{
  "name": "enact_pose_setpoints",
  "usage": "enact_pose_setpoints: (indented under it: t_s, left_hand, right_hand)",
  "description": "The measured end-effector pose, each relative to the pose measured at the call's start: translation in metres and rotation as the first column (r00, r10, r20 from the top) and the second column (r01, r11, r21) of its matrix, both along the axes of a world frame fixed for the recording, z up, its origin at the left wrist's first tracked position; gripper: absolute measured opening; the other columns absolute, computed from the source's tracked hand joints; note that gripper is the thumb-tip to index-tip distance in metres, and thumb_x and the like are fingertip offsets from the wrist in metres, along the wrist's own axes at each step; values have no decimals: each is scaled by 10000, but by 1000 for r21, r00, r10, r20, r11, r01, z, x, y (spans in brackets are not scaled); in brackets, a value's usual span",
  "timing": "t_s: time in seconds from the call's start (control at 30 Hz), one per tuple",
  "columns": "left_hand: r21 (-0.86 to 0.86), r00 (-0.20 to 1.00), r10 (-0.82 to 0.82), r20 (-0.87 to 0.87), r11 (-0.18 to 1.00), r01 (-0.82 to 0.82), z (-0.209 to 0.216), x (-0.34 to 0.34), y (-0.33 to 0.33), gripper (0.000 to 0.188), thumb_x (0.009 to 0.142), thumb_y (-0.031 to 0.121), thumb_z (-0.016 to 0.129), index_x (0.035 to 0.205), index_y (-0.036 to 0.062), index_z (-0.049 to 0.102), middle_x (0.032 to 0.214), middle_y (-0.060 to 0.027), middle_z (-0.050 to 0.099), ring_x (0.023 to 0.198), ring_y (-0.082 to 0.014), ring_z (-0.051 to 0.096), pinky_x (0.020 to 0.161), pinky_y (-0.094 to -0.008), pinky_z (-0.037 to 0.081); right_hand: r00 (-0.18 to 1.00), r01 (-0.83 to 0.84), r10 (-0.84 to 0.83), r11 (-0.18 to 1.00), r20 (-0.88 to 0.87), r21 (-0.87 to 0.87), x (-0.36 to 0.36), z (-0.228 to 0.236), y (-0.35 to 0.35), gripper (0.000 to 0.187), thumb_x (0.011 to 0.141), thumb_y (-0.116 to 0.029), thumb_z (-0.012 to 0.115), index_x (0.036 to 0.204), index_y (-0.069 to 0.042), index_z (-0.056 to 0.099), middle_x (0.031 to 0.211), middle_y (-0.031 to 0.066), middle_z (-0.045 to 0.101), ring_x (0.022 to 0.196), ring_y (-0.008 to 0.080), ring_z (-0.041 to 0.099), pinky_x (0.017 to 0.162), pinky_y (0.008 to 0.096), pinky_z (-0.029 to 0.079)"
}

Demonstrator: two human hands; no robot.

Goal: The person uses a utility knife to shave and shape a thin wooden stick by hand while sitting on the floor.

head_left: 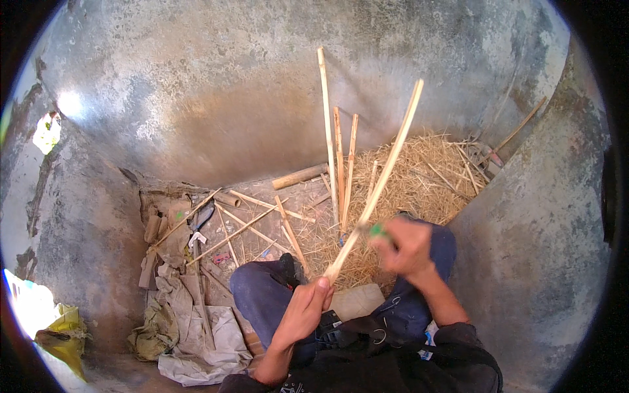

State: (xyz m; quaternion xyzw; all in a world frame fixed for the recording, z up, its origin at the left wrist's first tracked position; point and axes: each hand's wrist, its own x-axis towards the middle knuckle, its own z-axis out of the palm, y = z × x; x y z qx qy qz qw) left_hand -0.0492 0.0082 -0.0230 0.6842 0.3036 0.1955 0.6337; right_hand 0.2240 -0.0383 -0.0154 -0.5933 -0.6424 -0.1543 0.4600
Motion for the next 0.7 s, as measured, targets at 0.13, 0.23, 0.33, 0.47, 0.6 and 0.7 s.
enact_pose_setpoints:
  t_s: [0.13, 0.23, 0.33, 0.47, 0.6, 0.7]
  left_hand:
    - [-81, 996, -69, -53, 995, 64, -3, -15, -17, 572, 1203, 476, 312, 844, 62, 475, 732, 10, 429, 681, -123, 399, 631, -309, 382]
    - [-97, 983, -91, -157, 992, 76, -8, -25, -12, 560, 1200, 487, 325, 845, 80, 476, 751, 7, 454, 703, -128, 419, 653, -313, 392]
    - [-222, 977, -122, -176, 972, 81, -19, -40, -15, 549, 1197, 485, 346, 850, 84, 491, 771, 14, 481, 709, -126, 432, 655, -315, 395]
    - [-290, 990, -5, -138, 956, -36, -48, -72, -14, 537, 1190, 459, 400, 857, 60, 535, 759, 12, 507, 707, -114, 463, 645, -305, 400]
    - [-31, 960, 192, -204, 979, -203, -33, -65, 2, 509, 1184, 401, 461, 863, 24, 577, 712, 3, 519, 686, -97, 479, 635, -297, 406]
    - [91, 952, 258, -164, 965, -246, -20, -49, 14, 470, 1174, 368, 499, 893, 6, 603, 694, -4, 527, 660, -96, 484, 614, -306, 413]
  right_hand:
    - [970, 197, -195, 980, -144, 1, 65, 19, 14, 332, 1027, -329, 734, 1043, -3, 792, 752, 138, 733, 612, 250, 707, 554, 371, 515]
    - [963, 235, -228, 971, -146, 37, 91, 23, 24, 363, 1046, -337, 716, 1048, 19, 784, 716, 123, 695, 608, 201, 651, 561, 369, 469]
    - [923, 312, -307, 950, -231, -17, 137, 16, 39, 406, 1064, -372, 689, 1048, 26, 772, 684, 106, 645, 604, 168, 570, 567, 370, 425]
    - [896, 308, -347, 935, -278, -174, 178, 0, 58, 452, 1076, -430, 656, 1038, 5, 775, 658, 94, 604, 599, 167, 510, 576, 381, 406]
    - [948, 247, -315, 810, -41, -532, 157, -21, 53, 422, 1070, -436, 652, 1020, -30, 757, 688, 130, 643, 597, 280, 602, 597, 435, 452]
    - [953, 156, -259, 865, -157, -477, 93, -14, 42, 375, 1057, -413, 670, 1032, -46, 744, 734, 154, 680, 633, 333, 664, 603, 449, 490]
